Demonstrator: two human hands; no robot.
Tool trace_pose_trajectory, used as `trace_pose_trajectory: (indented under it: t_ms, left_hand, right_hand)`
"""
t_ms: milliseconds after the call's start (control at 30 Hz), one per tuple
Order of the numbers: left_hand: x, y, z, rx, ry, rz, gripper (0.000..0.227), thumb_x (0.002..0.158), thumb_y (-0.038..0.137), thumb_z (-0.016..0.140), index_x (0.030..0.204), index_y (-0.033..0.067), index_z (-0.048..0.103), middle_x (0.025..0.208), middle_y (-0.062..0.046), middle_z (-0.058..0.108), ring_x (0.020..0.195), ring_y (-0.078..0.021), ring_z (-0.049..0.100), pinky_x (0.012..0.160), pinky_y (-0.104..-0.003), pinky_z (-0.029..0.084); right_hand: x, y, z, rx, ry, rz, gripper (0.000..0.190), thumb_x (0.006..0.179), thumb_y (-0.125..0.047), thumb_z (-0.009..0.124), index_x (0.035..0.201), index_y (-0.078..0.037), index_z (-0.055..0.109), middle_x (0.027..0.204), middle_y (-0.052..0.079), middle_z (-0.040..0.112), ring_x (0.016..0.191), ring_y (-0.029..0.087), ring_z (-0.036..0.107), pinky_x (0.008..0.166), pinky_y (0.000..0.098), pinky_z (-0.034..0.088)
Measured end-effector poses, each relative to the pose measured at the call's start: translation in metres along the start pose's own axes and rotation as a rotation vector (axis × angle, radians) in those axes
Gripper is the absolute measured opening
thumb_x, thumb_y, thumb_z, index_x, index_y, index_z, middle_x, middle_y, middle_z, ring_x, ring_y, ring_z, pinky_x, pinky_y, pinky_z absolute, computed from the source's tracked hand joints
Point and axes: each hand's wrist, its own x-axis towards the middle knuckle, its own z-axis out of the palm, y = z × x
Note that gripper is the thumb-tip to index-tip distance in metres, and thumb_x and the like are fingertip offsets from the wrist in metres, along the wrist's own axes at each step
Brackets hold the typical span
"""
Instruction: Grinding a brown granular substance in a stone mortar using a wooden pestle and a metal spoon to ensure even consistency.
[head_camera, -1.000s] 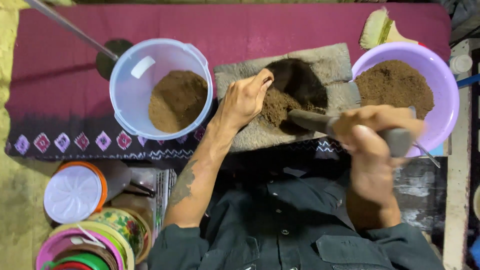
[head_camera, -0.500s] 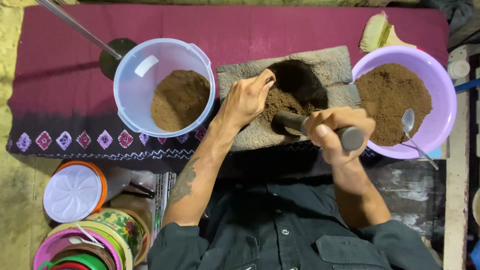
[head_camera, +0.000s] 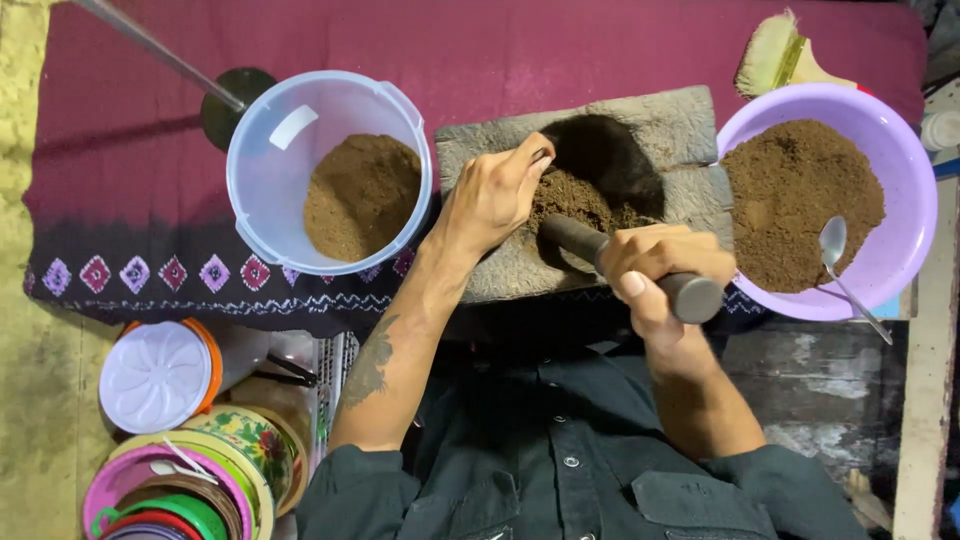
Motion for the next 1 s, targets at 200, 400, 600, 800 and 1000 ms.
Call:
trace_pose_trajectory:
  t_ms: [200, 400, 600, 800, 1000]
  left_hand:
    - [0.001, -0.003, -0.001, 0.017, -0.016, 0.013, 0.019, 0.111, 0.012, 0.045, 0.122, 0.0058, 0.06, 0.068, -0.007, 0.062, 0.044, -0.0158, 0.052, 0.045, -0.027, 0.044]
    - [0.0, -0.011, 0.012, 0.034, 0.096, 0.058, 0.015, 0.102, 0.0, 0.064, 0.115, 0.0066, 0.06, 0.062, -0.002, 0.06, 0.04, -0.0079, 0.041, 0.03, -0.021, 0.033]
    - [0.002, 0.002, 0.004, 0.004, 0.104, 0.033, 0.011, 0.102, 0.002, 0.062, 0.111, 0.0079, 0.061, 0.062, -0.002, 0.06, 0.041, -0.009, 0.043, 0.033, -0.024, 0.038]
    - [0.004, -0.001, 0.005, 0.015, 0.14, 0.067, 0.006, 0.1, 0.001, 0.061, 0.106, 0.004, 0.061, 0.063, -0.005, 0.065, 0.04, -0.0093, 0.046, 0.032, -0.023, 0.039]
    - [0.003, -0.012, 0.013, 0.006, 0.135, 0.08, 0.009, 0.102, 0.001, 0.061, 0.111, 0.0047, 0.06, 0.063, -0.003, 0.062, 0.04, -0.0086, 0.044, 0.03, -0.02, 0.037]
  right_hand:
    - [-0.018, 0.004, -0.04, 0.072, 0.046, 0.072, 0.033, 0.085, -0.001, 0.057, 0.054, -0.005, 0.047, 0.042, 0.005, 0.041, 0.035, 0.014, 0.038, 0.035, 0.0302, 0.035]
    - [0.013, -0.077, -0.042, -0.216, 0.023, 0.204, 0.02, 0.078, -0.011, 0.045, 0.06, -0.016, 0.037, 0.044, -0.002, 0.041, 0.032, 0.007, 0.032, 0.033, 0.0236, 0.035]
    - [-0.03, 0.008, -0.04, -0.032, 0.123, 0.213, 0.02, 0.086, -0.01, 0.058, 0.068, -0.01, 0.051, 0.052, -0.002, 0.046, 0.041, 0.006, 0.035, 0.042, 0.0223, 0.036]
    - [-0.032, 0.003, -0.063, -0.109, 0.11, 0.15, 0.025, 0.084, 0.0, 0.049, 0.063, -0.013, 0.046, 0.047, -0.005, 0.043, 0.036, 0.005, 0.035, 0.036, 0.0226, 0.036]
    - [-0.005, -0.068, -0.074, -0.271, -0.098, 0.092, 0.025, 0.088, -0.014, 0.045, 0.065, -0.019, 0.041, 0.041, -0.008, 0.039, 0.029, 0.005, 0.034, 0.029, 0.0222, 0.039]
